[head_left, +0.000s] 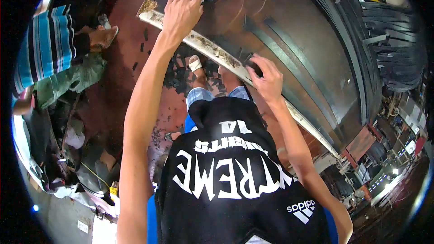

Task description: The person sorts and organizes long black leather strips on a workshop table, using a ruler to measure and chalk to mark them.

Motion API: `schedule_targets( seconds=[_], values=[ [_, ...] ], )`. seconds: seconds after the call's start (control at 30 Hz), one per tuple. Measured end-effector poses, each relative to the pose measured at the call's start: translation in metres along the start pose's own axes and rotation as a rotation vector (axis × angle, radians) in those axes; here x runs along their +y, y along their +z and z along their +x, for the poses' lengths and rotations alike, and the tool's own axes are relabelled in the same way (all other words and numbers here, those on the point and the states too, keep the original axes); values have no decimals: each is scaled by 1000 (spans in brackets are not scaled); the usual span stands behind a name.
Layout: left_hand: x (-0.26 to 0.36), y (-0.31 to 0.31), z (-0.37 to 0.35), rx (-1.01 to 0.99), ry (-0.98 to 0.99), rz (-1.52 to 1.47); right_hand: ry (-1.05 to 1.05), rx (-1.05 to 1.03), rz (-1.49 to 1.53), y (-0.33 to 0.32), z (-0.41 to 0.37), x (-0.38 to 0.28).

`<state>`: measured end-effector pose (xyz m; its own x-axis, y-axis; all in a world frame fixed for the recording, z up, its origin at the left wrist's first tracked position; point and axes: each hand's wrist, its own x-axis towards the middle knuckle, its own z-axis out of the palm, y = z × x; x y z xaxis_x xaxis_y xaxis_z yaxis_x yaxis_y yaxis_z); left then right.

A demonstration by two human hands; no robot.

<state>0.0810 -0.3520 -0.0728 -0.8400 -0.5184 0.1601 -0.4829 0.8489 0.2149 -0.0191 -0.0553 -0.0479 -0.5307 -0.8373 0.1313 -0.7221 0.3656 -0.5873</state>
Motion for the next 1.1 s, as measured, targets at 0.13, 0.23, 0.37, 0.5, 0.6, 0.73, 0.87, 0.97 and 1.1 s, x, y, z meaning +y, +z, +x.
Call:
schedule_targets(
  seconds=[0.13, 0.23, 0.37, 0.5, 0.6, 0.73, 0.87, 0.97, 1.1],
  values=[
    [-4, -15, -7, 141, -83, -175, -2, 17, 5, 1, 2, -1],
    [-6, -50, -29, 187, -258, -424, 57, 12, 19, -1, 4, -7],
    [-19, -56, -92, 313, -528, -647, 69, 0, 7, 1, 3, 0],
    [-37, -27, -186, 470, -850, -835, 7, 6, -59, 2, 0, 3],
    [-42, -18, -263, 427, -1087, -929, 28, -6, -122, 4, 0, 4],
    [-50, 12, -353, 395, -1258, -846, 7, 7, -17, 6, 1, 3],
    [-50, 28, -411, 397, -1407, -920, 40, -58, -62, 0, 2, 2],
    [-51, 45, -428, 422, -1460, -946, 36, -78, -123, -3, 1, -1],
    [-49, 48, -422, 431, -1480, -972, 22, -127, -251, -8, 2, -14]
  ],
)
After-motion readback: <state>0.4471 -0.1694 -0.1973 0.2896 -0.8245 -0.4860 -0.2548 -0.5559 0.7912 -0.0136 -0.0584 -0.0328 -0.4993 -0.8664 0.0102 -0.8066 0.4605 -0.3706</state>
